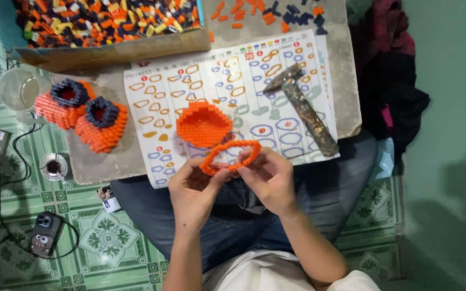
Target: The person assembles orange plastic crochet pieces into a slipper shape by hand, following a printed instruction sheet. They repeatedly attach a ring of pieces to the main body, adjust the fit, and use a hammer to tap the assembled slipper to secure the connections.
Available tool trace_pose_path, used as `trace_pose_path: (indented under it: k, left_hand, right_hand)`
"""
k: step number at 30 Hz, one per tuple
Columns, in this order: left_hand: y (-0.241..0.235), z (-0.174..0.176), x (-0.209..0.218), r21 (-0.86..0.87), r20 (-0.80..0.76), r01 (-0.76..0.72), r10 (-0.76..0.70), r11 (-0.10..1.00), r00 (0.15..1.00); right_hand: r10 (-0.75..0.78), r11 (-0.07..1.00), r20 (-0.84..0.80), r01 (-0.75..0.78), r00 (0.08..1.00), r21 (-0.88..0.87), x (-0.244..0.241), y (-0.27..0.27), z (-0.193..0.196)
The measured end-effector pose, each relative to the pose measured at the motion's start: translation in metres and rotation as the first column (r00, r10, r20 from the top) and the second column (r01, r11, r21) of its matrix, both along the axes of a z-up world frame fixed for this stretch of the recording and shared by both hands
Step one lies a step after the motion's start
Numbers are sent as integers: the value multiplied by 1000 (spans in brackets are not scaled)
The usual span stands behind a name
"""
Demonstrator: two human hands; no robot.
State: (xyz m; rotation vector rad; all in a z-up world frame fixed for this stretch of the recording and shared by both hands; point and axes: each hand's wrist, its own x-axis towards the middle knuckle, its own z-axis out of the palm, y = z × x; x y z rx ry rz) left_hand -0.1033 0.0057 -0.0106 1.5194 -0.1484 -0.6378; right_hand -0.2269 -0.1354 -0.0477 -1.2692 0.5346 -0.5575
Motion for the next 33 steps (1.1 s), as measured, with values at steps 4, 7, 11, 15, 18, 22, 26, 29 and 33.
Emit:
trace_pose_path:
  k: [4, 7, 11, 15, 18, 22, 26, 29, 33]
  left_hand:
    - [3, -8, -21, 47, 14, -8, 7, 999, 1000]
    - [1, -16, -35, 60, 35, 3, -5, 998, 999]
    - [0, -15, -42, 3, 24, 11, -11, 1000, 1000]
    - [7, -2, -22, -30, 34, 16, -15, 999, 999]
    - [15, 2, -3, 12, 127, 24, -25, 1000, 992]
    - [10, 11, 29, 48, 332, 43, -57, 998, 942]
    - [-4, 12, 59, 33, 368, 98, -103, 995, 924]
    - [-9, 10, 78, 55, 364, 136, -147, 989, 920]
    - [-11, 10, 82, 110, 359, 164, -193, 980, 913]
  right_hand:
    - [-21, 999, -29, 22, 999, 23, -9, 6, 11]
    - [-31, 1000, -44, 31, 999, 2, -17, 3, 12]
    - [-66, 997, -53, 64, 996, -37, -26, 1, 3]
    - [22, 999, -10, -22, 1000, -35, -20, 0, 20]
    - [111, 989, -14, -111, 994, -95, -11, -8, 24]
    - [116, 974, -74, -128, 991, -186, 14, -28, 30]
    - [84, 966, -87, -102, 993, -236, 43, -42, 32]
    - [60, 957, -142, -97, 988, -274, 53, -48, 21]
    - [14, 950, -187, -71, 982, -303, 53, -50, 5]
